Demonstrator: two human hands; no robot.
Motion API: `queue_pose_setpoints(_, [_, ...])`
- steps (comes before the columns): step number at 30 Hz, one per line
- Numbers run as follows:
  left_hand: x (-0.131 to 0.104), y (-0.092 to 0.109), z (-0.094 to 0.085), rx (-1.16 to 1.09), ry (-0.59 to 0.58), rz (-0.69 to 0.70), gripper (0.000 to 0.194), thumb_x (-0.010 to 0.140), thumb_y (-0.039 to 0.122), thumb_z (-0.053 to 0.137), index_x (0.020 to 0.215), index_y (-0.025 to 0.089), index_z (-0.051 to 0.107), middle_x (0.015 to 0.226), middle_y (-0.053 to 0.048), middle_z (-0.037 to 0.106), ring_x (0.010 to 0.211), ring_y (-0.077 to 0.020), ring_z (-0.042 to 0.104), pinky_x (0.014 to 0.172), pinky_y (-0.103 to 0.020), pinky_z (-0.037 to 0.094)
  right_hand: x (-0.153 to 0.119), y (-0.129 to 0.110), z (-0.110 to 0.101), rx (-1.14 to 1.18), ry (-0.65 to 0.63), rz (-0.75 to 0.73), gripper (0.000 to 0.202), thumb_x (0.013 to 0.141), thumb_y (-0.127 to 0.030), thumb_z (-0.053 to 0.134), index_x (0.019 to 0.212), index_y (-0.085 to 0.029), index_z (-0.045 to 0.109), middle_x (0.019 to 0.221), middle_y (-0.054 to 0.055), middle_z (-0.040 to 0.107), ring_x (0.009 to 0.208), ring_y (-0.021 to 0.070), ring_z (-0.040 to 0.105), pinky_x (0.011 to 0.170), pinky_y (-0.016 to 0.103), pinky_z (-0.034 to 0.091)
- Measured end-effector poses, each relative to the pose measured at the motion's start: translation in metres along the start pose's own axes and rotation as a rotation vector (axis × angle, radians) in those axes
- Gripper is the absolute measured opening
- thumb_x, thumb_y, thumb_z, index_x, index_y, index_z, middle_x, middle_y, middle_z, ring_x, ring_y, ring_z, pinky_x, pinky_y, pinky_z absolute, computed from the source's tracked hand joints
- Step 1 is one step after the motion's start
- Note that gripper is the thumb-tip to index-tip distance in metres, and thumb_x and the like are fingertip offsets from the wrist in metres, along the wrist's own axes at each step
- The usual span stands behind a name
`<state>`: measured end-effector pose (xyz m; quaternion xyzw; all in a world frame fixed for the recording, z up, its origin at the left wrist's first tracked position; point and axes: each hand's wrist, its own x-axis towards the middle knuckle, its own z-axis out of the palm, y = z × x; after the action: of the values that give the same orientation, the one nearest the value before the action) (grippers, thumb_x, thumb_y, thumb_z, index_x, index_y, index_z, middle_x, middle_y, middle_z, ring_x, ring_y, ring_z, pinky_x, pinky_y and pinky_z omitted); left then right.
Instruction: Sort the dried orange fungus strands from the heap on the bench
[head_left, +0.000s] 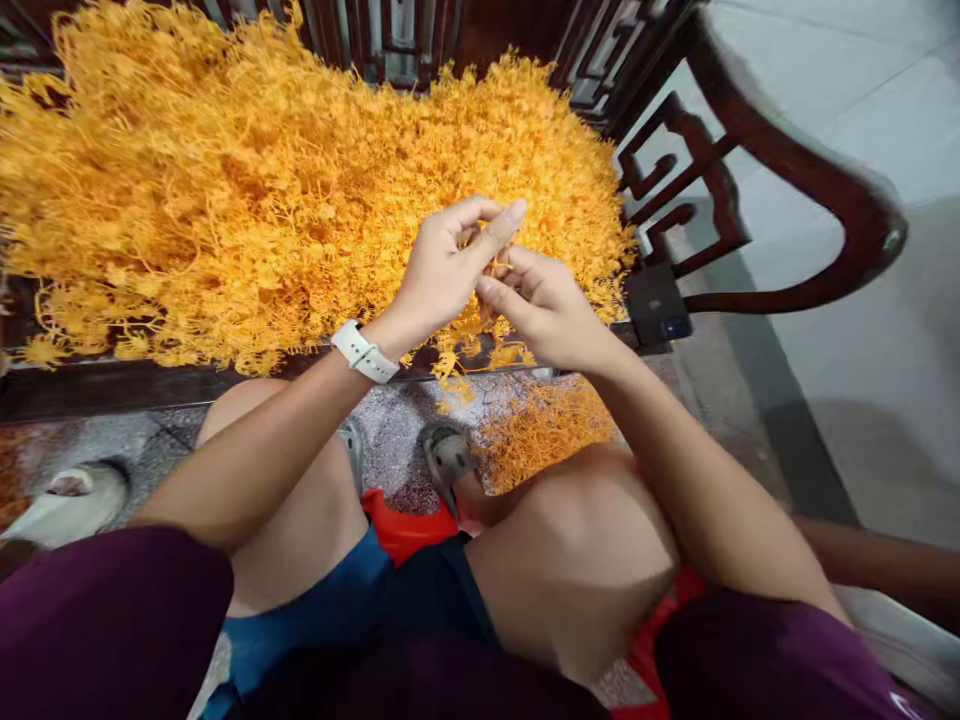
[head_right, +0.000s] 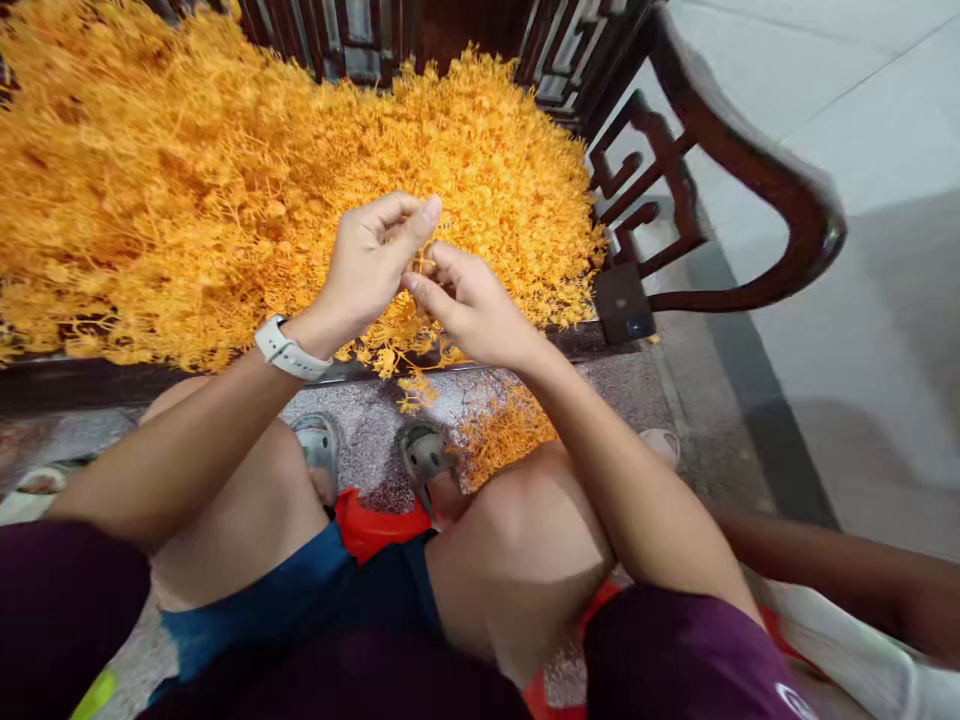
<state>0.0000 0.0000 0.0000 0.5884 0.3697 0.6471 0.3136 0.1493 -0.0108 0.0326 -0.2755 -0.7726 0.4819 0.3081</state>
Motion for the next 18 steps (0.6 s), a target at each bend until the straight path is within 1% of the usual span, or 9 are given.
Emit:
queue_pose_setpoints(6, [0.007,0.004,-0.008,-0.005,-0.016,-0.029,0.047,0.092,0.061,0.067,0.072,0.02,0.058,0.067,-0.001,0.048,0.073,-0.0179,0.064,0.067,-0.032,0.053,0.005,-0.009,-0.001,0.151,-0.061,0.062,0.045,0.093,-0.06,0.071,0.077,-0.022,0.053,0.066,-0.002,0.052,0.06,0.0126,0.046,0.057,0.027,0.04])
queue_pose_setpoints(9, [0.01,0.003,-0.012,-0.041,-0.007,-0.074,0.045,0.091,0.057,0.071,0.072,0.02,0.056,0.067,0.0,0.046,0.077,-0.0201,0.065,0.069,-0.034,0.053,0.005,-0.013,-0.001,0.19,-0.048,0.075,0.047,0.091,-0.061,0.073,0.073,-0.022,0.053,0.063,-0.003,0.05,0.058,0.0128,0.044,0.055,0.028,0.038])
queue_pose_setpoints(13, [0.017,-0.006,-0.021,-0.114,0.02,-0.151,0.039,0.092,0.052,0.073,0.078,0.02,0.057,0.067,0.0,0.045,0.082,-0.0236,0.068,0.071,-0.036,0.053,0.006,-0.019,0.002,0.14,-0.029,0.064,0.052,0.089,-0.063,0.073,0.069,-0.022,0.048,0.062,-0.003,0.045,0.058,0.0127,0.038,0.054,0.029,0.032])
queue_pose_setpoints(15, [0.018,-0.011,-0.022,-0.104,0.004,-0.149,0.041,0.091,0.055,0.073,0.079,0.019,0.057,0.068,0.0,0.045,0.082,-0.0239,0.068,0.07,-0.035,0.052,0.008,-0.02,0.003,0.081,-0.047,0.062,0.054,0.09,-0.063,0.072,0.066,-0.022,0.045,0.061,-0.003,0.04,0.057,0.0126,0.034,0.054,0.029,0.028])
queue_pose_setpoints(18, [0.019,-0.017,-0.019,-0.053,-0.004,-0.126,0.05,0.087,0.064,0.073,0.075,0.019,0.054,0.066,0.001,0.043,0.076,-0.0213,0.066,0.067,-0.033,0.049,0.012,-0.022,0.005,-0.013,-0.08,0.051,0.056,0.093,-0.062,0.069,0.064,-0.022,0.042,0.06,-0.004,0.033,0.059,0.0125,0.029,0.054,0.029,0.024])
